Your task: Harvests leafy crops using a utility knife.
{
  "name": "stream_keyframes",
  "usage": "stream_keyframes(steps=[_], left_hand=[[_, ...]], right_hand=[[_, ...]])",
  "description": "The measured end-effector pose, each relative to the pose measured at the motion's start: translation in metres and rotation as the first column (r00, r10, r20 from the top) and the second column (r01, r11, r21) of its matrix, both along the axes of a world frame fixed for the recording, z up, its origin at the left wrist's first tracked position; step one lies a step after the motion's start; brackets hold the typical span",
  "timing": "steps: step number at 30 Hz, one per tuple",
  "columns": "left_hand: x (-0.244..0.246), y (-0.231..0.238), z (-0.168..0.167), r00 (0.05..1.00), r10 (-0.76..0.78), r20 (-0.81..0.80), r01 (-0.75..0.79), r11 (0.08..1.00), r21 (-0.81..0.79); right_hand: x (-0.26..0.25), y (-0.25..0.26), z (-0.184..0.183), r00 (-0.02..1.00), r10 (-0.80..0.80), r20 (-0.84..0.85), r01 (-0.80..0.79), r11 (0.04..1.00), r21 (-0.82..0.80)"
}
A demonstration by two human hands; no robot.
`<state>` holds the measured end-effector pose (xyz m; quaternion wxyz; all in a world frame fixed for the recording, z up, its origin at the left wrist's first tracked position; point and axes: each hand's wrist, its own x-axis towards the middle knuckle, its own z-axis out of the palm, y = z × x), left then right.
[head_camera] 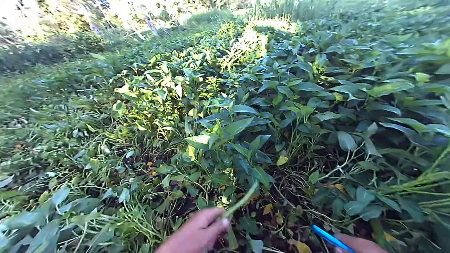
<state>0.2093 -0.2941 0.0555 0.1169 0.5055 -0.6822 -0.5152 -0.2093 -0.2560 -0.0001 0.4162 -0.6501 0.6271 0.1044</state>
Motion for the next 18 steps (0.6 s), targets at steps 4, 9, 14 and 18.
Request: stream_keyframes(steps=[4,9,14,18], left_hand=[[0.029,-0.01,0.067,0.962,0.273,-0.028,-0.258,0.867,-0.427],[-0.008,-0.018,0.092,0.945,0.274,0.178,-0.083,0.728,-0.681],[-0.082,-0.04,0.025,0.873,-0.033,0.487,0.257,0.879,-0.402],[-0.115,-0.069,-0.078,0.633,-0.12,0.765,0.312,0.944,-0.111]], right_hand=[[0.101,-0.027,-0.015,0.995,0.096,-0.014,-0.094,0.991,0.095],[0.183,-0.06,-0.059,0.994,-0.087,-0.068,0.092,0.992,0.086],[0.163,-0.033,-0.072,0.974,-0.179,0.141,0.147,0.966,0.211],[0.138,-0.01,-0.096,0.861,-0.452,0.232,0.391,0.881,0.267]])
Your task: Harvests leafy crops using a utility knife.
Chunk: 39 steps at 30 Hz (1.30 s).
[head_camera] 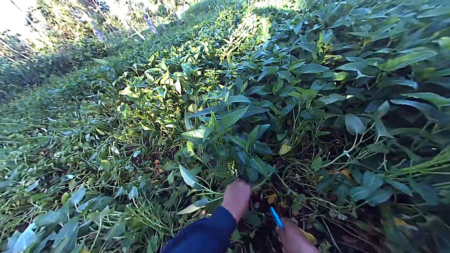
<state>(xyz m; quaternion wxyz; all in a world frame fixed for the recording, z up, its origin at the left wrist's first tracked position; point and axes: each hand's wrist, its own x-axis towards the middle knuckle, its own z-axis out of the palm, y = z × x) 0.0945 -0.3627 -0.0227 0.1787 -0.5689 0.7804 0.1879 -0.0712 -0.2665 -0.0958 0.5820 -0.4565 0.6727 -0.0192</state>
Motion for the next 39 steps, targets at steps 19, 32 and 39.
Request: stream_keyframes(steps=[19,32,39], left_hand=[[-0.003,0.018,-0.018,0.948,0.075,0.308,-0.103,0.992,0.075],[0.032,-0.02,0.128,0.997,0.034,0.07,-0.027,0.995,-0.1],[0.01,-0.056,0.007,0.929,-0.338,0.152,0.358,0.925,-0.131]], right_hand=[[0.029,-0.027,-0.009,0.975,0.127,-0.182,-0.121,0.992,0.044],[0.036,-0.089,0.013,0.986,0.169,0.013,-0.163,0.967,-0.194],[0.023,-0.07,-0.016,0.892,-0.13,0.433,0.121,0.991,0.047]])
